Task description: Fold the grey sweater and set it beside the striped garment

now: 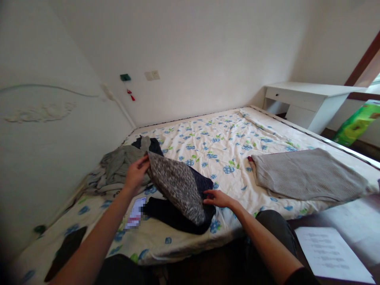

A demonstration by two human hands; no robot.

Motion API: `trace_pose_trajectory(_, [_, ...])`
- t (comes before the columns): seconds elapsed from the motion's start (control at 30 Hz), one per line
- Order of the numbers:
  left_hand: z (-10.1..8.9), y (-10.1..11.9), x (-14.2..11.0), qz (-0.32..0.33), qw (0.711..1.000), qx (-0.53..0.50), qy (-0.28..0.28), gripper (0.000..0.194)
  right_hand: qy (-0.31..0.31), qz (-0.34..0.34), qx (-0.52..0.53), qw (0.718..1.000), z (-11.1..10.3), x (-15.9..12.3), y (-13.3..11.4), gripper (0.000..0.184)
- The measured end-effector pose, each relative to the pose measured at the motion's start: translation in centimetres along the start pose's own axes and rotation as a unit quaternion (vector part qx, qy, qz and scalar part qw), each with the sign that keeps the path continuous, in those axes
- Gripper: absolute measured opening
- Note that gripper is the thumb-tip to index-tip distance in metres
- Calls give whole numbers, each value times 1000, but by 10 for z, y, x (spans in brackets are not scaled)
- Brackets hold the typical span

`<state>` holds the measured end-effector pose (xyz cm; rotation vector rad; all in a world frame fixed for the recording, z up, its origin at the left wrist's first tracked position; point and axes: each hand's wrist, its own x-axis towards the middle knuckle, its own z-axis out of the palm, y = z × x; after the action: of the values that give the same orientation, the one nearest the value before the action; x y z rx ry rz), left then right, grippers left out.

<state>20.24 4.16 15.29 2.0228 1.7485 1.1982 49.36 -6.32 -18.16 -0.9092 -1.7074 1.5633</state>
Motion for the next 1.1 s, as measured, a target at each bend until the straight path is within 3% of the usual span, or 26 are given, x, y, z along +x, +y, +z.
trace_pose_trajectory(0.07, [19,-42,-54,-121,992,-8,-42,64,-22,35,-80,996,2,0,4,72])
trace_pose_trajectory(0.13, [29,-77,-99,-180,979,-18,-91,65,-27,48,-110,992,2,1,4,75])
trace_pose_trajectory(0.27, [37,-124,-163,-236,959,-36,-150,61,-22,38,-90,995,9,-1,-5,100])
trace_pose_trajectory(0.37, [38,-140,-186,-237,960,-36,-145,54,-26,4,-82,996,37,-10,-11,136])
trace_pose_trajectory(0.43, [37,-144,-189,-223,966,-20,-128,49,-27,-3,-110,994,62,-17,-16,148])
trace_pose_trajectory(0.47, [37,-144,-188,-217,970,-8,-112,46,-19,2,-131,991,72,-19,-19,142])
trace_pose_trajectory(0.57, [29,-145,-178,-227,973,33,-29,37,44,28,-166,985,75,-21,-31,85])
trace_pose_trajectory(0.6, [23,-145,-173,-236,971,44,7,34,79,41,-163,983,65,-21,-35,71])
trace_pose_trajectory(0.67, [6,-145,-162,-249,963,50,85,31,173,75,-144,972,30,-22,-40,62])
trace_pose_trajectory(0.77, [-25,-139,-142,-209,961,15,181,35,377,124,-101,912,-35,-33,-37,64])
trace_pose_trajectory(0.83, [-38,-130,-131,-153,971,6,184,44,488,135,-79,859,-69,-42,-27,66])
trace_pose_trajectory(0.9, [-38,-119,-126,-105,984,17,142,51,543,128,-76,827,-86,-48,-15,63])
trace_pose_trajectory(0.93, [-34,-114,-126,-95,989,23,114,52,545,125,-82,825,-88,-49,-9,60])
trace_pose_trajectory(1.0, [-19,-110,-133,-105,993,33,52,48,491,136,-109,853,-83,-47,3,54])
trace_pose_trajectory(1.1, [4,-118,-157,-170,983,38,-66,46,310,211,-157,914,-67,-42,21,65])
